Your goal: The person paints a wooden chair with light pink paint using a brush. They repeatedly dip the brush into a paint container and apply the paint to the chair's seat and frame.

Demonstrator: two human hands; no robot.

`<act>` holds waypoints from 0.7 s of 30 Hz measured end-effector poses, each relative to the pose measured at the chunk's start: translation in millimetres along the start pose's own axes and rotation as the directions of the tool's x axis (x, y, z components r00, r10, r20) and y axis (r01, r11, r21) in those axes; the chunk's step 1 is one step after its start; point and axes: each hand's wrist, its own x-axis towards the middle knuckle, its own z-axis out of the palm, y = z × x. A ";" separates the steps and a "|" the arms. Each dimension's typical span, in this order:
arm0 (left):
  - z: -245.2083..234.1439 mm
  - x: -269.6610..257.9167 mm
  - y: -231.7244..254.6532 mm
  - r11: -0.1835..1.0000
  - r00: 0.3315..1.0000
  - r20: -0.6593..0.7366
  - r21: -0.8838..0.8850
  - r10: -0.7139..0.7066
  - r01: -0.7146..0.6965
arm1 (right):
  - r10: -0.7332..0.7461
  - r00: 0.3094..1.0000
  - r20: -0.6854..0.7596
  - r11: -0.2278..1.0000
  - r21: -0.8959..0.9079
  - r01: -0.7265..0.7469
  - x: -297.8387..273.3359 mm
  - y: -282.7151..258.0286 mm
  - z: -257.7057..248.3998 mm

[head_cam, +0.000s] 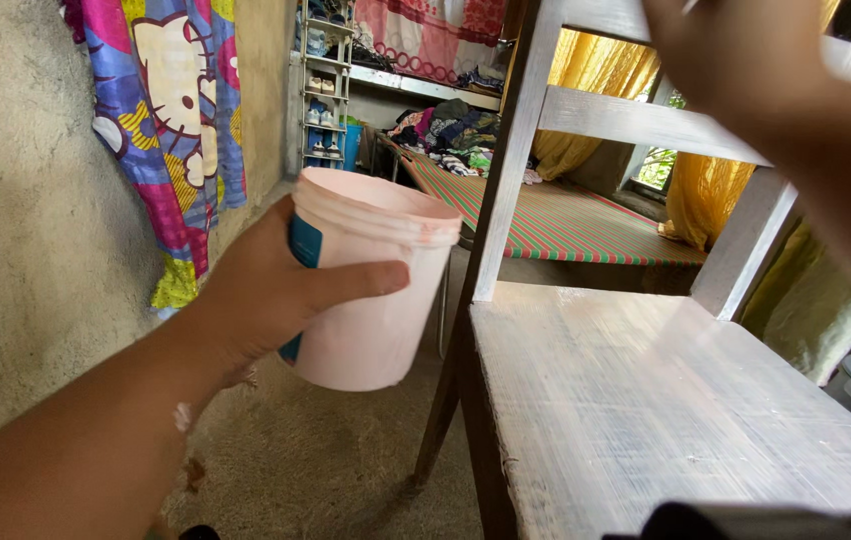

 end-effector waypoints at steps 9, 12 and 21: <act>-0.9 -6.4 -2.2 0.992 0.997 -0.058 0.115 -0.051 0.058 | 0.169 0.924 0.342 0.832 0.453 -0.320 -80.1 -143.4 -27.1; 2.9 -4.7 -4.0 0.993 0.998 -0.056 0.112 -0.040 0.046 | 0.357 0.735 0.576 0.660 0.401 -0.635 -84.4 -156.5 -26.0; 1.2 -3.4 -5.0 0.991 0.998 -0.057 0.131 -0.033 0.040 | 0.298 0.861 0.412 0.848 0.301 -0.437 -56.5 -109.8 -4.9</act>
